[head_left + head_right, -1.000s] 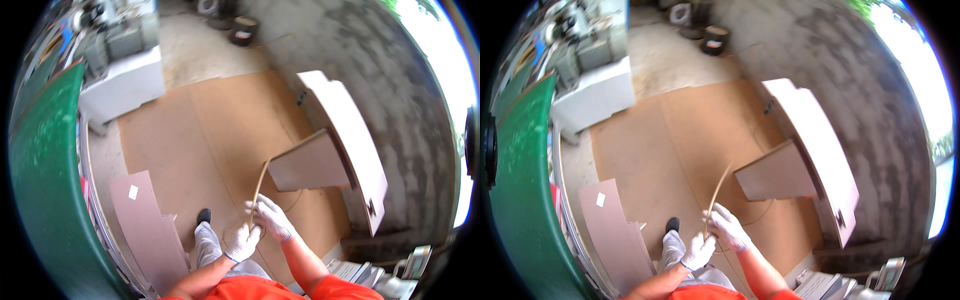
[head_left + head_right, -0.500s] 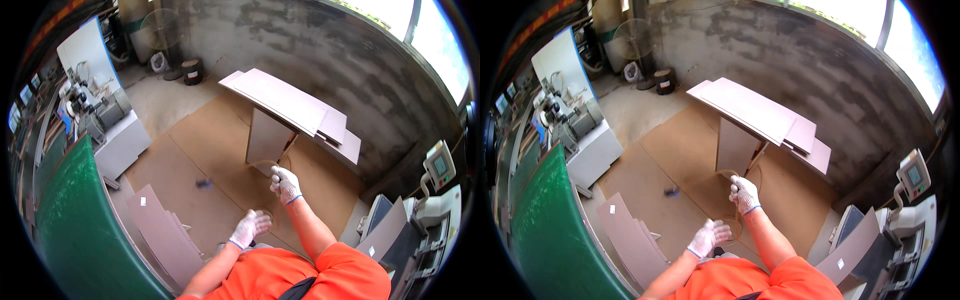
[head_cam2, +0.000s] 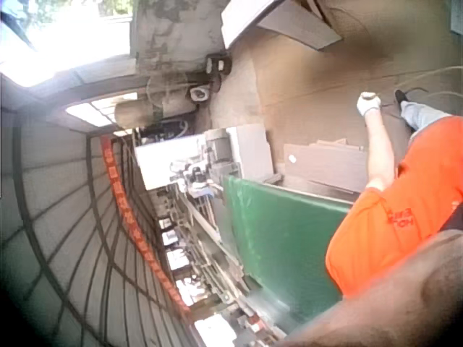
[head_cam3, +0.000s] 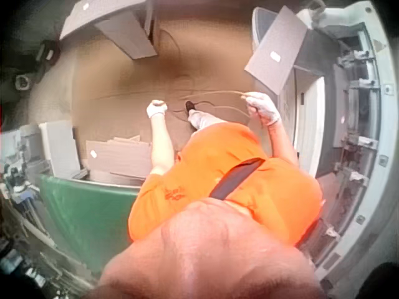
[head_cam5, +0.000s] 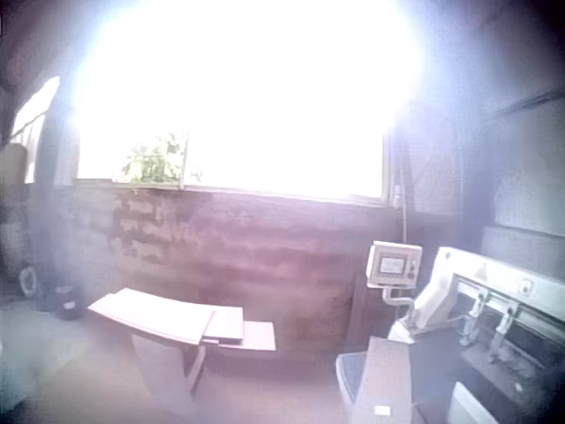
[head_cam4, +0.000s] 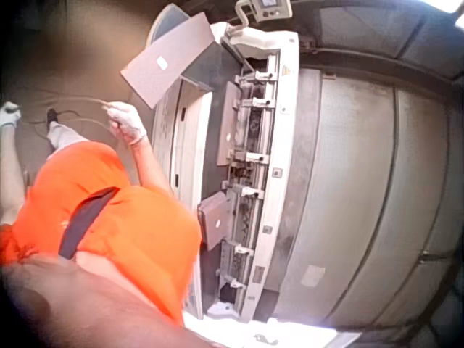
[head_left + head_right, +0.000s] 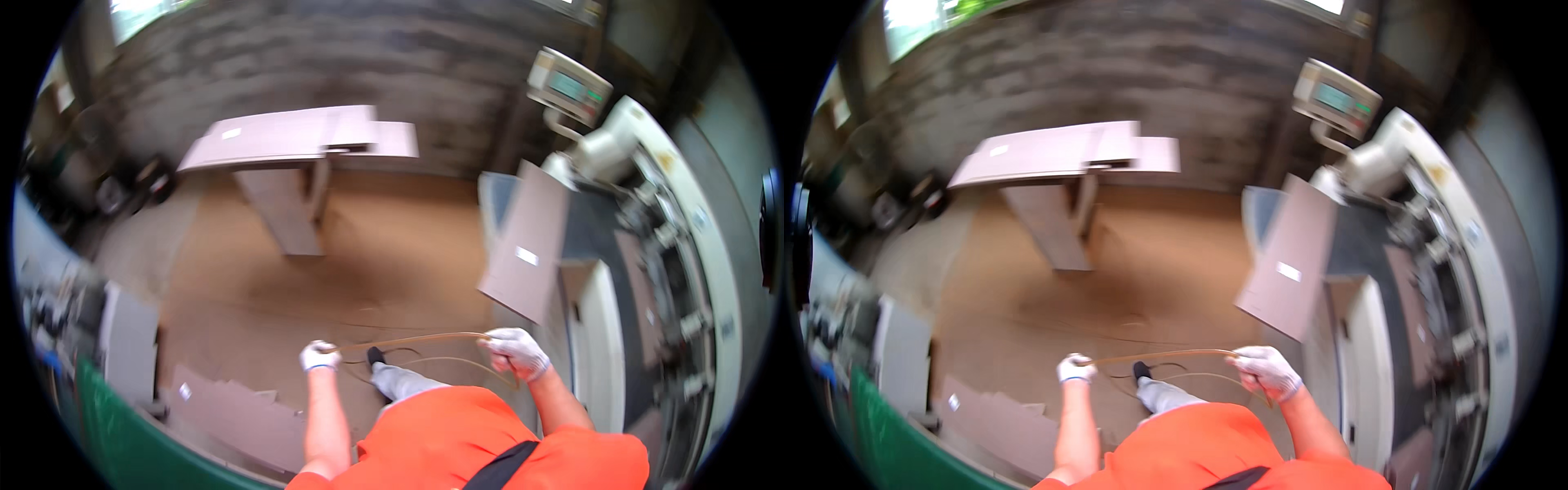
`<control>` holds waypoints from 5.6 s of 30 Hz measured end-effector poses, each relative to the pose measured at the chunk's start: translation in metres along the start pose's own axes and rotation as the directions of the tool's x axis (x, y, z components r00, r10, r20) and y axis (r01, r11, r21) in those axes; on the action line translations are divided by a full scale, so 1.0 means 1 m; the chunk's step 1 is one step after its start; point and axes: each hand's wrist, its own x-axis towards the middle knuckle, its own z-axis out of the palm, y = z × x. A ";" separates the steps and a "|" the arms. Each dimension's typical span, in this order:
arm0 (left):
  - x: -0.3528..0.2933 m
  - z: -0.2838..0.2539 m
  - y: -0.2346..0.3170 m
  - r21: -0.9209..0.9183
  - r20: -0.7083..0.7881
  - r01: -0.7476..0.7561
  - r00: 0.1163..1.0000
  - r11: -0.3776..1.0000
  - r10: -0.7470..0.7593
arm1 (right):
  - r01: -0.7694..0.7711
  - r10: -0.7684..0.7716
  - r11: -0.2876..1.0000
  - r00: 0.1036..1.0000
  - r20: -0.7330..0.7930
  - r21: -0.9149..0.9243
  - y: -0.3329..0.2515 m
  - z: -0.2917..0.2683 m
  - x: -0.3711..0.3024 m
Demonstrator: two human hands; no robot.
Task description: The person repeatedly picks up rectangular wood panels, places them on a machine's conveyor belt, and uses a handheld tool to guide or adjust them as they move through the machinery. The person then collects the processed panels and stacks them on the floor.
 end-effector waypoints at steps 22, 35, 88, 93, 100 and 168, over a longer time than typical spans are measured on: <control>-0.384 -0.045 -0.506 -0.448 0.147 -0.892 -0.009 -0.058 -0.989 | 0.724 -0.237 0.427 0.668 -0.706 0.541 0.103 -0.274 -0.168; -0.428 -0.111 -0.722 -0.281 -0.416 -0.957 0.051 0.075 -0.908 | 0.559 0.149 0.824 -0.049 -0.988 0.096 0.344 -0.463 -0.314; -0.062 0.098 -0.461 0.871 0.427 -0.342 0.882 0.352 -0.200 | -0.140 0.229 0.965 0.045 -0.973 0.220 0.190 -0.561 -0.210; -0.092 0.037 -0.496 0.850 0.099 -0.047 0.993 0.525 -0.071 | -0.574 0.080 0.794 -0.227 -0.971 0.200 0.212 -0.580 -0.279; -0.027 -0.053 -0.526 0.952 -0.219 0.304 0.739 0.026 -0.638 | -0.437 0.434 0.787 -0.109 -0.894 0.435 0.202 -0.617 -0.337; -0.270 0.119 -0.426 0.502 0.695 -0.364 0.709 0.785 -0.116 | 0.032 0.005 0.991 0.959 -0.282 0.127 0.073 -0.420 0.054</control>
